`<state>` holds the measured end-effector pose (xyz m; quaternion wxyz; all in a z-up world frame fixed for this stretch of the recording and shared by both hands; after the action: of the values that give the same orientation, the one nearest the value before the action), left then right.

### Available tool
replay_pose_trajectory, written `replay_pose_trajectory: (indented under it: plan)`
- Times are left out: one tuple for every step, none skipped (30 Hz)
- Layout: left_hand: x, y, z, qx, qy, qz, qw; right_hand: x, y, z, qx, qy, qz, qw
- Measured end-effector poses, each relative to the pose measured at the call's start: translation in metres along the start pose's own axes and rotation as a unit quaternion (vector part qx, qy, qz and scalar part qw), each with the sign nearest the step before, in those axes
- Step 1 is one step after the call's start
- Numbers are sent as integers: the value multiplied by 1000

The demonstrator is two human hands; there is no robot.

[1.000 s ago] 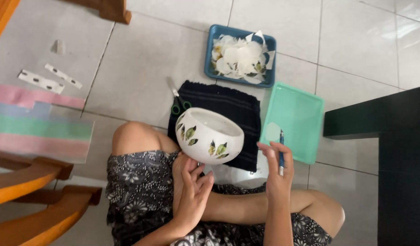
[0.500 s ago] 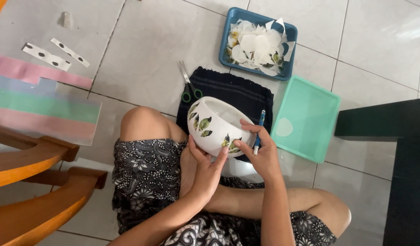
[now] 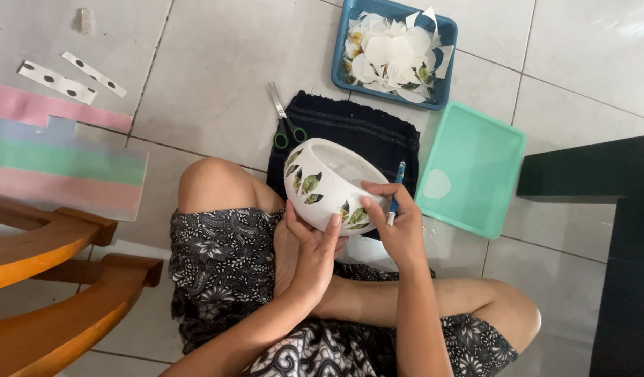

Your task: The person sits on the floor and uses a small brush to apply a clear liquid to the surface of a white ceramic pot with a leaf pattern. They repeatedly dip the brush into a tray of liquid and carefully rub it over the pot's exterior, occasionally rotating the pot to access different areas.

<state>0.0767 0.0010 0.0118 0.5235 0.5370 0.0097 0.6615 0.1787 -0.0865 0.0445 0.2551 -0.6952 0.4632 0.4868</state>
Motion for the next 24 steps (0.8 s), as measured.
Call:
replay_pose_trajectory:
  plan:
    - [-1, -1, -1, 0, -1, -1, 1000, 0, 0, -3, 0, 0, 1, 1000]
    - [-1, -1, -2, 2, 0, -1, 1000, -1, -1, -5, 5, -23, 2, 1000]
    - [-1, -2, -2, 3, 1, -2, 1000, -1, -1, -9, 10, -46, 4, 999]
    - [4, 1, 1, 3, 0, -3, 1000, 3, -1, -11, 11, -46, 5, 999]
    - [10, 3, 5, 5, 5, -3, 1000, 6, 0, -14, 8, -60, -10, 998]
    - [15, 6, 8, 8, 11, -3, 1000, 9, 1, -16, 4, -74, -25, 997]
    - [2, 0, 2, 6, 10, -5, 1000, 12, 2, -17, 6, -74, -23, 997]
    - [-9, -6, -3, 0, -2, 22, 1000, 13, 3, -18, -2, -61, -41, 997]
    - [-21, -11, -8, -8, -14, 49, 999, 15, 4, -19, -9, -49, -58, 997]
    - [-18, -8, -6, -9, -16, 46, 999, 17, 3, -19, -6, -49, -55, 997]
    - [-13, -6, -3, -12, -23, 67, 997, 19, 2, -19, -4, -38, -56, 998]
    - [-9, -4, 0, -14, -29, 88, 996, 21, 0, -19, -2, -27, -57, 998]
    - [-10, -3, 1, -16, -31, 87, 996, 26, -2, -20, 0, -28, -56, 998]
    - [-9, -2, 2, -16, -30, 97, 995, 30, -4, -20, 1, -31, -54, 998]
    - [-9, -2, 3, -16, -30, 107, 994, 34, -7, -20, 0, -34, -53, 998]
    - [-8, -2, 3, -16, -32, 108, 994, 34, -7, -20, 1, -36, -53, 998]
    - [-8, -1, 3, -19, -38, 110, 993, 33, -7, -20, -13, -48, -57, 997]
    - [-7, -1, 3, -22, -45, 112, 992, 31, -7, -20, -26, -59, -61, 996]
    - [-6, 0, 4, -22, -46, 112, 992, 30, -8, -19, -26, -60, -61, 996]
    - [-5, 0, 5, -21, -47, 111, 992, 28, -9, -19, -19, -32, -53, 998]
    - [-5, 1, 6, -22, -49, 109, 993, 27, -10, -19, -11, -4, -43, 999]
    - [-4, 2, 6, -23, -50, 108, 993, 30, -11, -20, -10, -5, -42, 999]
    - [-3, 3, 6, -23, -53, 108, 993, 33, -13, -20, -12, -4, -35, 999]
    - [-2, 3, 7, -22, -56, 107, 992, 36, -16, -21, -13, -3, -29, 999]
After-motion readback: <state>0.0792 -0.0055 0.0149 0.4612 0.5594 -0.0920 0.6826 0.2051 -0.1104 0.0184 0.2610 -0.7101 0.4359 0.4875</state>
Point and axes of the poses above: each hand's wrist, its own y-axis away from the middle knuckle, its own z-axis out of the palm, x = y × z, the point moved 3 cm from there along -y, towards the middle knuckle, and after that the axes turned 7 degrees about y, right-handed, at the moved point
